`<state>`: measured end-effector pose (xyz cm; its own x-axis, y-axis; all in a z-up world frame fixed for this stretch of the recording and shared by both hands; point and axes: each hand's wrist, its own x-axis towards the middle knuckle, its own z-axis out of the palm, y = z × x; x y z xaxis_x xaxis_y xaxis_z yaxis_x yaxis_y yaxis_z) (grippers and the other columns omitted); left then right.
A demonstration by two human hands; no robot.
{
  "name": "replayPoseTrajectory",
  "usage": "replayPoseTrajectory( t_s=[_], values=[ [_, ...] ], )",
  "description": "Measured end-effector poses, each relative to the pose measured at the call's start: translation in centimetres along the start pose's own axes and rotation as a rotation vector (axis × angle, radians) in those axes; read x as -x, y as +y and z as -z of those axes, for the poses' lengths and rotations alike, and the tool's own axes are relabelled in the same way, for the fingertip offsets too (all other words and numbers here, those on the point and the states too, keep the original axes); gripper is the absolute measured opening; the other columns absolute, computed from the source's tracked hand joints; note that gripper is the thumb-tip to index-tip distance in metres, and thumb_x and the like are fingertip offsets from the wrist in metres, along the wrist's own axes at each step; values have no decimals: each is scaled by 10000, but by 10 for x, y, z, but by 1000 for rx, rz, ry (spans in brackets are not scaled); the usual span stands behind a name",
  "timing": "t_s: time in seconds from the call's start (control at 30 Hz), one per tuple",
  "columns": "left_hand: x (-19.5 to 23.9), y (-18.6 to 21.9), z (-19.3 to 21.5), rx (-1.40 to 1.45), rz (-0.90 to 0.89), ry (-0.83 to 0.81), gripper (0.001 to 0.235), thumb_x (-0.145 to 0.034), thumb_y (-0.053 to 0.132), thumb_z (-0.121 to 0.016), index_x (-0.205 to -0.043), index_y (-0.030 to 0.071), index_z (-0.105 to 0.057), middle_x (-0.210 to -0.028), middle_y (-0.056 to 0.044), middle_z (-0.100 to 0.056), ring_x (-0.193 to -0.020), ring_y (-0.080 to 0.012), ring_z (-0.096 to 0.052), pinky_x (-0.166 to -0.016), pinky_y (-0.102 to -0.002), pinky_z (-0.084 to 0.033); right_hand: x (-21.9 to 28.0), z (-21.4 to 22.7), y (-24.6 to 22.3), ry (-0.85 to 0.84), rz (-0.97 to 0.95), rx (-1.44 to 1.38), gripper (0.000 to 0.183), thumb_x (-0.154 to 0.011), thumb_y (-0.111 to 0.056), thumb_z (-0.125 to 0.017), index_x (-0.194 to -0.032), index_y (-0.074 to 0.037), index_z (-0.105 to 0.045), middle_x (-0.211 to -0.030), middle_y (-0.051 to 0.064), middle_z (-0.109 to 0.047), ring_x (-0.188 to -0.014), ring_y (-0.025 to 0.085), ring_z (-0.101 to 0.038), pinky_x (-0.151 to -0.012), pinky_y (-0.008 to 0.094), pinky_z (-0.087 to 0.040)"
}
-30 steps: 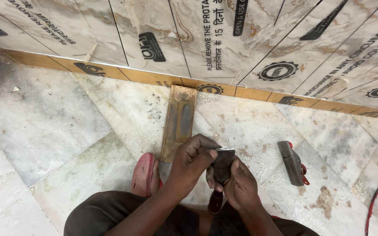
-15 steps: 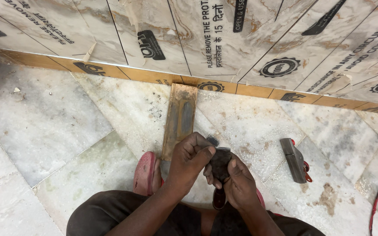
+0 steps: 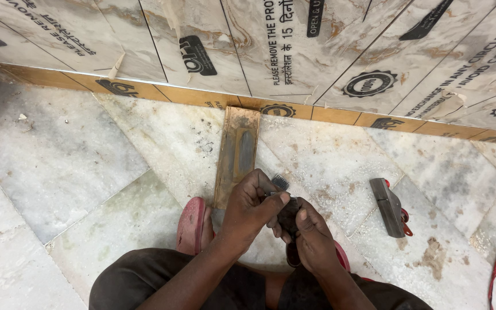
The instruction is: The person sits on the floor and sharpens a metal tool blade using a sharpening stone. They repeatedly rub the blade against the stone and periodically inspect the edge with their fingers.
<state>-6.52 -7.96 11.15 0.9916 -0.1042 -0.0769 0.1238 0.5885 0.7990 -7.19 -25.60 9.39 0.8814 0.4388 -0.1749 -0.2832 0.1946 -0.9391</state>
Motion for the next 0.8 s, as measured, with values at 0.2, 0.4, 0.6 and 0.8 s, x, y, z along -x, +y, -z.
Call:
replayPoseTrajectory(
  t_s=[0.2,0.4,0.6,0.8],
  values=[
    [-1,-2,0,24,6,-22,248,-955,86,-722,-916,54,-479,-672,-47,-591,-516,-76,-592,-441,-265,-528,0,3,4,-28,36,32,567,-1059,-542,-441,-1131,0,-594,-935,94,-664,-798,143,-571,-679,288,-440],
    [-1,3,-2,-23,33,-26,324,-907,94,-777,-905,65,-455,-787,-80,-676,-580,-81,-631,-445,-246,-515,2,8,9,-39,33,57,603,-1056,-562,-466,-1167,13,-609,-880,88,-638,-786,138,-549,-687,289,-430],
    [4,14,-9,-159,47,-124,337,-889,130,-788,-1065,22,-522,-866,-82,-642,-618,-92,-661,-481,-256,-591,3,13,11,25,-34,-107,571,-1030,-495,-489,-1228,27,-606,-888,123,-667,-742,170,-614,-610,295,-458],
    [5,13,-9,-52,76,-130,266,-954,99,-718,-1134,-38,-579,-920,-108,-686,-670,-102,-692,-515,-255,-597,6,8,-1,14,-32,-167,561,-1077,-471,-426,-1242,42,-582,-909,129,-688,-717,168,-637,-555,273,-443]
  ],
)
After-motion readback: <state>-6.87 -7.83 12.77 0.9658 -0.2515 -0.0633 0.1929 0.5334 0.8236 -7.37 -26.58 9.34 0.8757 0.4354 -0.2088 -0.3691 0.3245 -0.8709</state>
